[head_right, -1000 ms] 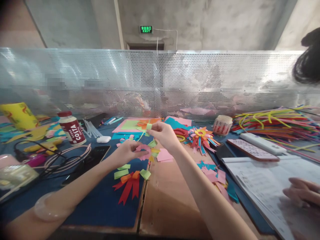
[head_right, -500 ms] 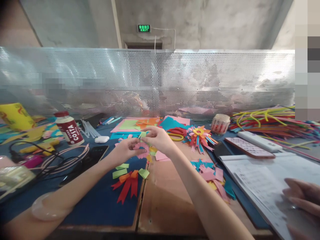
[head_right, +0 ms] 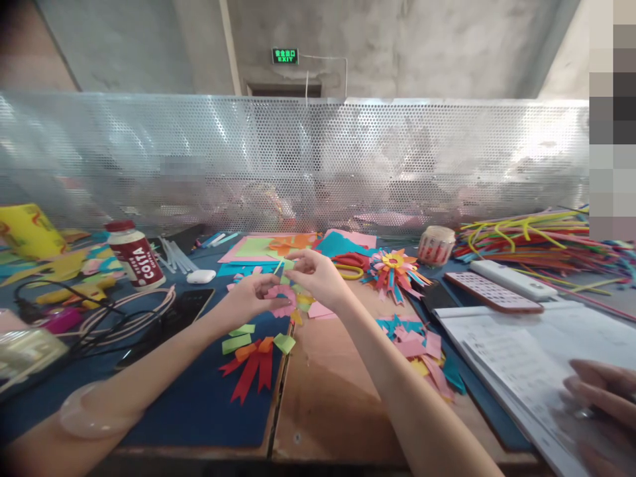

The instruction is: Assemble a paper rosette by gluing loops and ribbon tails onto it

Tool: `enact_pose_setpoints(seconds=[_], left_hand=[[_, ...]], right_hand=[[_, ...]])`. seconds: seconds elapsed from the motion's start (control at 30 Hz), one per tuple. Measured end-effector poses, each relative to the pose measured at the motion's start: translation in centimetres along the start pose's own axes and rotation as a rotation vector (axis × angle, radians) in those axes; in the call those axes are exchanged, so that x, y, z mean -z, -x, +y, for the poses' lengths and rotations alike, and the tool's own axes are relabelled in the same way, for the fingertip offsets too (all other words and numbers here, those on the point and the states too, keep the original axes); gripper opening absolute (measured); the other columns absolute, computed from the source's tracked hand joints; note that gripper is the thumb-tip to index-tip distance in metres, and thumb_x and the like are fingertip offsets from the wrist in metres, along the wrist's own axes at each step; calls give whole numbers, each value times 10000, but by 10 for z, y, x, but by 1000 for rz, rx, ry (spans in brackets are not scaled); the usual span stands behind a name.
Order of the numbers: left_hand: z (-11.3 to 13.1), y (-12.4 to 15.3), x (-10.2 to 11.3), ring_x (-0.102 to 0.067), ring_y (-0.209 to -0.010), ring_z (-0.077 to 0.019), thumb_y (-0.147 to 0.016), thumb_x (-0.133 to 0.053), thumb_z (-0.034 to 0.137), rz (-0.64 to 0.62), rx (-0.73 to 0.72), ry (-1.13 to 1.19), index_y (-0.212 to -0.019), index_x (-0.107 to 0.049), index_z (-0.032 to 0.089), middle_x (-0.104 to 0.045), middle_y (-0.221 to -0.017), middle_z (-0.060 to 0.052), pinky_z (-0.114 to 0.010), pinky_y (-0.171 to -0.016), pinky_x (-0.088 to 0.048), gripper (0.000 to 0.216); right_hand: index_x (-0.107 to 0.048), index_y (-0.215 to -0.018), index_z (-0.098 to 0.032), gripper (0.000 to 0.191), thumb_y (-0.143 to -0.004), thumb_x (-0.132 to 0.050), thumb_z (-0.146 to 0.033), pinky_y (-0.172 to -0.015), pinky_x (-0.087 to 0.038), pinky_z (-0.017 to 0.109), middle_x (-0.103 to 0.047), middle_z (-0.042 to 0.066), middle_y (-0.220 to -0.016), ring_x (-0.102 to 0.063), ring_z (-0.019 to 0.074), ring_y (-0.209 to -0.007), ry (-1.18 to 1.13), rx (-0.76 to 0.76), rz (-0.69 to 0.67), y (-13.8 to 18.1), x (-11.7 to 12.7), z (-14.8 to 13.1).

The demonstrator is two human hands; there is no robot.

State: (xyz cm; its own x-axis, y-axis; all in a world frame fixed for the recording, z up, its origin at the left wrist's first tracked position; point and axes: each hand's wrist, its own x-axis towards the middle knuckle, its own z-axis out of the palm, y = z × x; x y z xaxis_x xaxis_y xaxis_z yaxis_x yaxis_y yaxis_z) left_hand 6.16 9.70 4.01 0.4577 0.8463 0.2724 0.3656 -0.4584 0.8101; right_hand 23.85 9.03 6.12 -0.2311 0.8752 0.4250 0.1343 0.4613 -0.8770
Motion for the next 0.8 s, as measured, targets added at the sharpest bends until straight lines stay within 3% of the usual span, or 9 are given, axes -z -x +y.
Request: enact_pose_setpoints(seconds=[0.3,0.8], left_hand=[[1,0,1,-327,-526,-77,-675,-659,361,-1,-10,-20,-716,-545,156,-329,-585,69,-200,-489,-247,238],[1,0,-1,-447,-550,-93,-645,-682,327,-21,71,87,-736,-611,138,-479,-592,45,-220,-529,-349,222]], right_hand=[[-603,-987,-201,270,-732,-644,-281,-633,-446,266,-565,-15,-729,-546,116,-659,45,28,-71,3,2,3],[-617,-1015,-205,289,-758,-627,-338,-602,-439,260,-594,-4,-748,-553,124,-665,33,12,-101,4,0,3]])
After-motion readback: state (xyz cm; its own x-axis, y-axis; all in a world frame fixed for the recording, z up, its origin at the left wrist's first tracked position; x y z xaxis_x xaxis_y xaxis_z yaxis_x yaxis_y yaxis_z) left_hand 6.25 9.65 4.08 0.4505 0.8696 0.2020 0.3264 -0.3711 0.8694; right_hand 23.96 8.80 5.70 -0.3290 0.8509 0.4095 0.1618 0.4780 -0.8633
